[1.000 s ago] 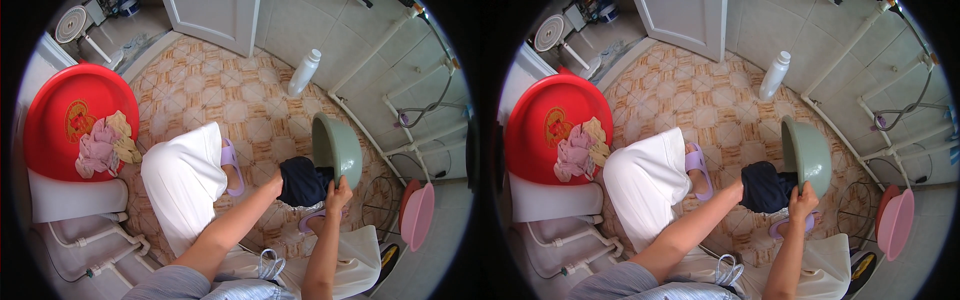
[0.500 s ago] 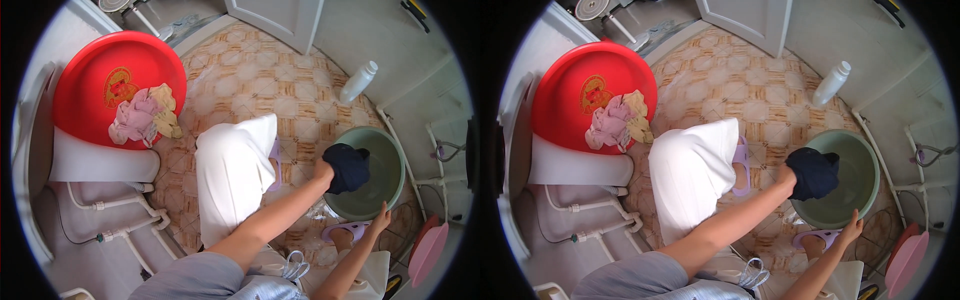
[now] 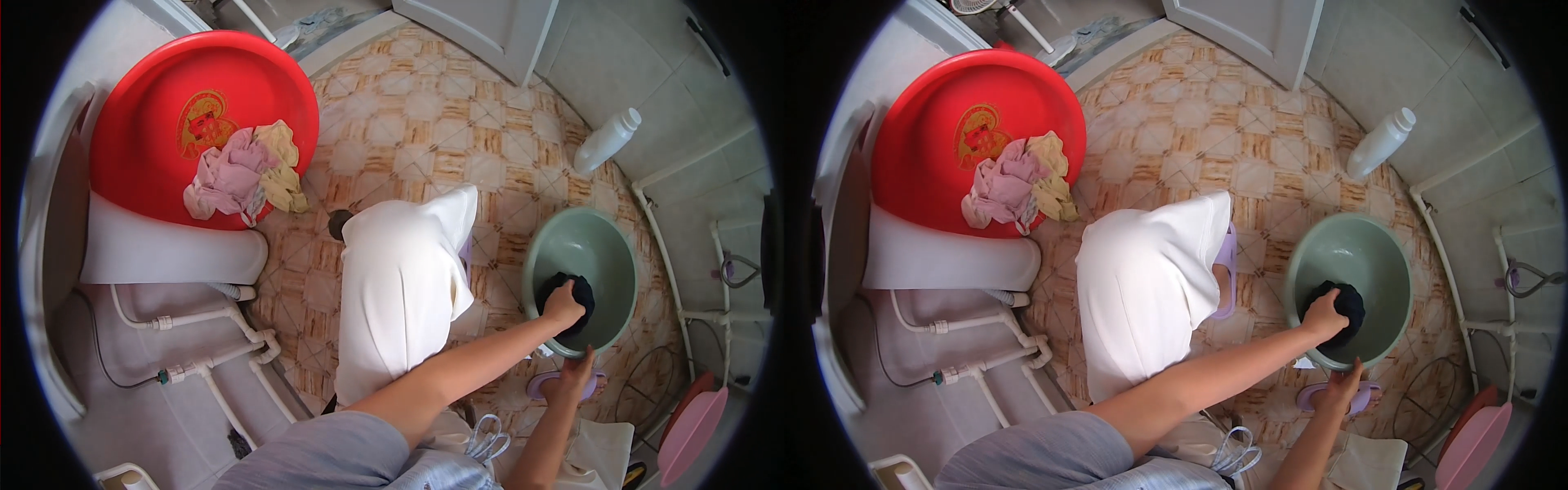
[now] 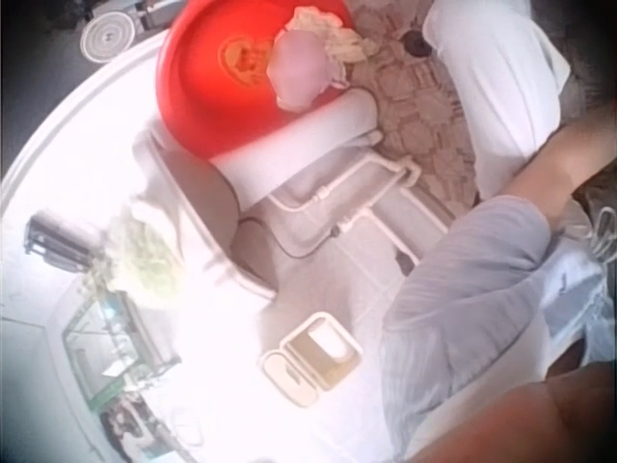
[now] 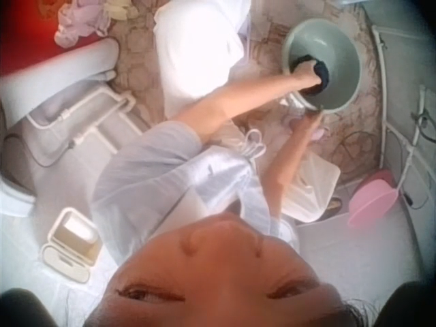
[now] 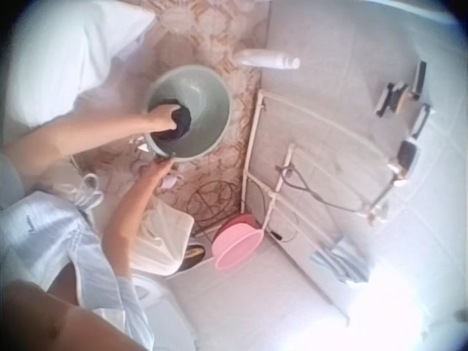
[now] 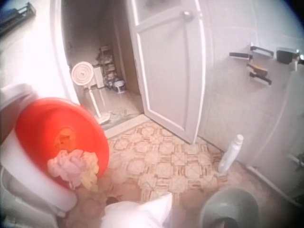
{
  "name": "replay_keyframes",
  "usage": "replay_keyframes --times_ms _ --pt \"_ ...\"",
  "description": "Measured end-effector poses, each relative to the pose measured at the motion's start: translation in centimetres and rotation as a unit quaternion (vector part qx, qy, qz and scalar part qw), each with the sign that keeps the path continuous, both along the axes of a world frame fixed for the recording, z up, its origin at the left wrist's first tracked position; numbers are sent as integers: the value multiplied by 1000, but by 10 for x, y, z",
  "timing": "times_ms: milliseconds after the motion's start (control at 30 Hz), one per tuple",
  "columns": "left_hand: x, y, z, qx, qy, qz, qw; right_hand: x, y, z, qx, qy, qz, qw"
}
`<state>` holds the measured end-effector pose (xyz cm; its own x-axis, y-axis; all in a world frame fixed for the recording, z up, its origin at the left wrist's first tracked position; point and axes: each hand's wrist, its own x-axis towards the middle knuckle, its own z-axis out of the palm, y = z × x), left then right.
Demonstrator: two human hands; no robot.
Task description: The person turns on the tap to fill a washbasin containing clothes with water. They wash and rub the clothes in the basin by hand, wring out the garment, pour out the water, and place the garment back into the basin.
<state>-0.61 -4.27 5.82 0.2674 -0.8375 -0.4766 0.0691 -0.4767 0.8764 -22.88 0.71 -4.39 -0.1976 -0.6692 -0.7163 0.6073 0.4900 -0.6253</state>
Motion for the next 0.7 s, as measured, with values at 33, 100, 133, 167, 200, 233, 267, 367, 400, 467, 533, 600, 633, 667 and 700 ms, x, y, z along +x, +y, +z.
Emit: replay_keyframes --times_ms 33,100,133,167,200,233,267,367,400,467,533,600,633,667,700 --pt "-2 -3 0 -3 2 -6 1000 -2 0 0 1 22 -44 999" --pt "-13 -14 0 -177 -77 18 981 -4 -1 -2 -31 20 -70 997" --pt "-11 -19 -5 -144 -93 56 984 -6 0 -5 -60 18 -91 994" --pt "-4 -22 -9 -157 -89 75 981 -11 0 -16 -65 18 -123 990" --pt "5 -23 -29 -159 -117 113 974 0 -1 -18 -56 45 -136 988" --pt "16 -25 -77 -110 -43 123 985 18 -6 -23 -34 22 -145 989" --pt "12 -26 -52 -16 -30 107 994 -8 -12 -42 -59 21 -144 988" --pt "17 -13 -97 65 -107 -30 992 15 -26 -31 -29 -80 -211 974" --pt "10 -12 -113 70 -114 -64 989 23 -30 -29 -27 -86 -223 971" --pt "-9 -20 -112 144 78 -64 984 12 -37 -30 -37 -85 -249 964" --pt "-21 -29 -96 179 169 -49 968 -5 -45 -38 47 -76 -147 985" --pt "-16 -39 -109 180 298 -57 936 -14 -60 -23 81 -5 -121 989" --pt "-20 -44 -111 176 299 -66 936 -22 -69 -11 119 70 -91 986" --pt "-27 -50 -105 177 285 -72 939 -37 -83 2 114 188 -118 968" --pt "-37 -56 -98 175 274 -82 942 -69 -101 14 58 228 -92 967"
